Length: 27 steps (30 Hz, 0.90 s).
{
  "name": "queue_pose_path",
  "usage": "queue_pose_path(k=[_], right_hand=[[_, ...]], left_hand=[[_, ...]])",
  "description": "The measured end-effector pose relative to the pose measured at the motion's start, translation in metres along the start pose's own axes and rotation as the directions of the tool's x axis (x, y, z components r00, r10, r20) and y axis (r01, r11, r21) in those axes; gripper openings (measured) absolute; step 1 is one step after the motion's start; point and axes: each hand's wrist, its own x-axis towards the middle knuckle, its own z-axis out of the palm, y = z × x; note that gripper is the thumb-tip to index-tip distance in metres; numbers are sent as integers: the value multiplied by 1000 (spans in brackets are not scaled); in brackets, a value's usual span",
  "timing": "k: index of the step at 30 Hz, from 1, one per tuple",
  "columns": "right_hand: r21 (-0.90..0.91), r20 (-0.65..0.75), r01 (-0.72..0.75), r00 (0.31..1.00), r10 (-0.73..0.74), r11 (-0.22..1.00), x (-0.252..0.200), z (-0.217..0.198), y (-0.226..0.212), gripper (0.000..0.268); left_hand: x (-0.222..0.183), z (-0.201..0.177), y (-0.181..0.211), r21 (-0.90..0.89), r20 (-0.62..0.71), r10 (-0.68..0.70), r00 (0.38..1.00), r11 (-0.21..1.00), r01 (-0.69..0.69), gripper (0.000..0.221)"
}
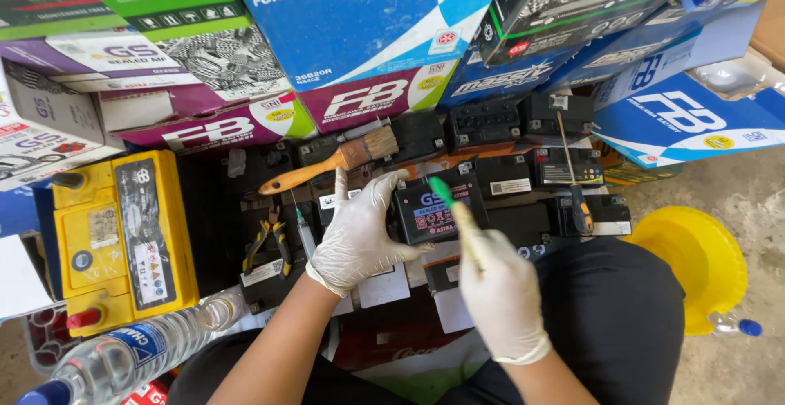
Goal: Cleaning the top surface and terminals of a vehicle battery using a small brush
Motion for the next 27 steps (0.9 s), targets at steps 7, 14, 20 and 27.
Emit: queue_pose_path(k=[7, 14, 20, 27], right_hand=[[75, 105, 97, 989, -105, 992, -9, 2, -13, 58], [59, 85, -3, 996, -2, 998, -6, 2, -20, 56], [81, 138, 66, 987, -76, 995, -17, -6, -21, 55], [57, 114, 62, 991, -68, 996, 3, 4, -28, 54]], left_hand=[[-2, 6, -4, -15, 31, 3, 1000, 1000, -3, 112], [-2, 6, -4, -5, 7, 2, 1000, 1000, -2, 113], [-2, 4, -4, -7, 6, 9, 1000, 1000, -9, 113], [-2, 5, -7, -10, 8, 8, 1000, 1000, -8, 114]])
